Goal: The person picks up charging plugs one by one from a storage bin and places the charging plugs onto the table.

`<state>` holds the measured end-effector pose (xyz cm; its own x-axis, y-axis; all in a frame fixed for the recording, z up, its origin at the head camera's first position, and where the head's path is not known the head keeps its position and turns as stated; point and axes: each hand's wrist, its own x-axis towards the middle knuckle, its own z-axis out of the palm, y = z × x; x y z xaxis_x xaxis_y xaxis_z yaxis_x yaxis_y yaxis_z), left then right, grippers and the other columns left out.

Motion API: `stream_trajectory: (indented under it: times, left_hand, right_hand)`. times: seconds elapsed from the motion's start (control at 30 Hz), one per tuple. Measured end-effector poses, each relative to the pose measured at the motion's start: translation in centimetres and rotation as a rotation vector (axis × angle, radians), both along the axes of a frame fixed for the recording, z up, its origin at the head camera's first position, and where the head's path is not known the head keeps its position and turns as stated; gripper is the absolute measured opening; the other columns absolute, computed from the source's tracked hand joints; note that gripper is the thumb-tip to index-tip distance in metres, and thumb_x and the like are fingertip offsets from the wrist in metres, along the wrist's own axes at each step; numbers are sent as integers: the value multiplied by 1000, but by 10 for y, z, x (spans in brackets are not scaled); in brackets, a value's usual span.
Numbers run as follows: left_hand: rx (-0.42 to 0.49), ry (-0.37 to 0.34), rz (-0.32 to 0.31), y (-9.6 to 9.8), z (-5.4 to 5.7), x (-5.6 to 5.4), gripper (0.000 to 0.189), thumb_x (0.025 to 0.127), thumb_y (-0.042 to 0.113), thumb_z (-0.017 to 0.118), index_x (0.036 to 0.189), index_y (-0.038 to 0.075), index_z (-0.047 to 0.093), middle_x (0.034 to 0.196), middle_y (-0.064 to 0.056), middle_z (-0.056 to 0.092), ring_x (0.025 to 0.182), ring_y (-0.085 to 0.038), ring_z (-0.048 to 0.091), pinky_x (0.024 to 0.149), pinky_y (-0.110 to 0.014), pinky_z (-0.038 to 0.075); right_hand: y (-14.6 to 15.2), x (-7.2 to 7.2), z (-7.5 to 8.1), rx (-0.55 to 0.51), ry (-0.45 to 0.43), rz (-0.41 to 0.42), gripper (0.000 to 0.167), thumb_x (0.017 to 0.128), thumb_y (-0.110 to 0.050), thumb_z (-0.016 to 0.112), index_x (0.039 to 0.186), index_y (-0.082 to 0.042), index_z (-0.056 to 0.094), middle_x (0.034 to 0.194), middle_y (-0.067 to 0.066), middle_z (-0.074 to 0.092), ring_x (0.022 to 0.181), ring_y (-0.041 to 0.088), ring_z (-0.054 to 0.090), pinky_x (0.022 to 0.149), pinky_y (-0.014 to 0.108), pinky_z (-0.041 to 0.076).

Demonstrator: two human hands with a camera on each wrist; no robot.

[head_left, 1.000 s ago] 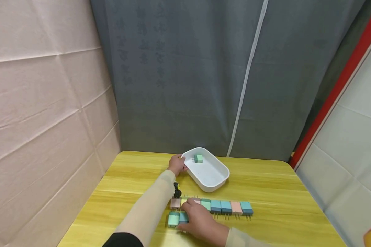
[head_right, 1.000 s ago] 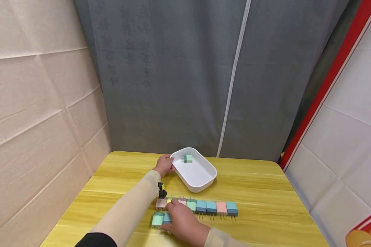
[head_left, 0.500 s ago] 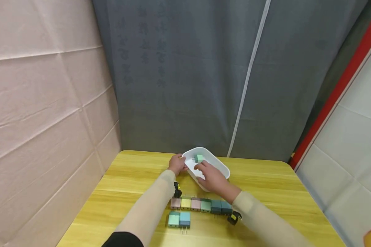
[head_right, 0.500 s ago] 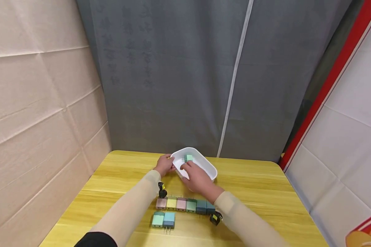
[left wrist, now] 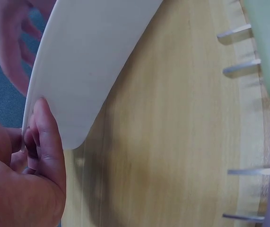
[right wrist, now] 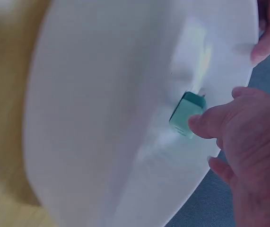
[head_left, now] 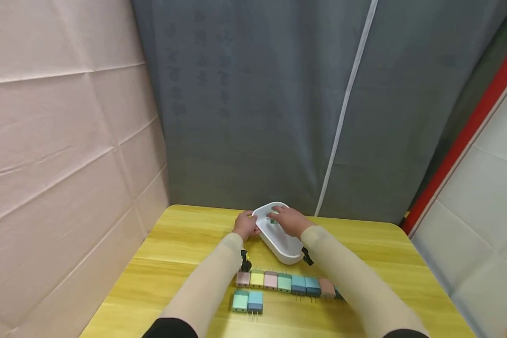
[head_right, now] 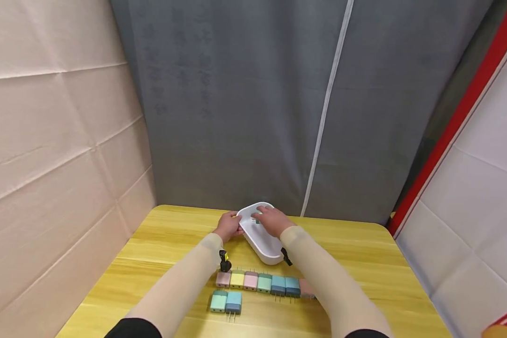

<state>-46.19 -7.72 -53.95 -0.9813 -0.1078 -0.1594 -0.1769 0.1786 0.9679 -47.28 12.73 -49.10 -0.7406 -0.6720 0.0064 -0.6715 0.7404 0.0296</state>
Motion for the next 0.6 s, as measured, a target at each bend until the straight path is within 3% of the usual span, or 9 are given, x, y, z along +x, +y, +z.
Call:
stream_trajectory:
  times: [0.17,0.37,0.6]
  left_hand:
    - [4,6,-6,5,0,6,37,116,13,56,150,-2,63,67,-5,62,59,-13,64,73,-37,70]
    - [7,14,-18,11,7,16,39,117,12,55,152,-3,61,66,-5,62,61,-15,65,77,-40,70]
    - [5,3,-12,11,10,14,39,117,12,54,154,-2,60,66,-5,61,60,-14,64,80,-43,70]
  right_hand:
    - [-2,-10,-9,71,-52,6,50,109,-2,68,156,-19,65,165,12,54,148,40,55,123,58,46]
    - [7,-10,-12,48,-192,-75,44,117,-12,54,161,-15,59,168,14,51,149,36,53,126,58,43]
    - [8,-12,-6,53,-190,-64,41,114,-5,60,153,-14,67,157,18,57,140,38,57,119,55,51]
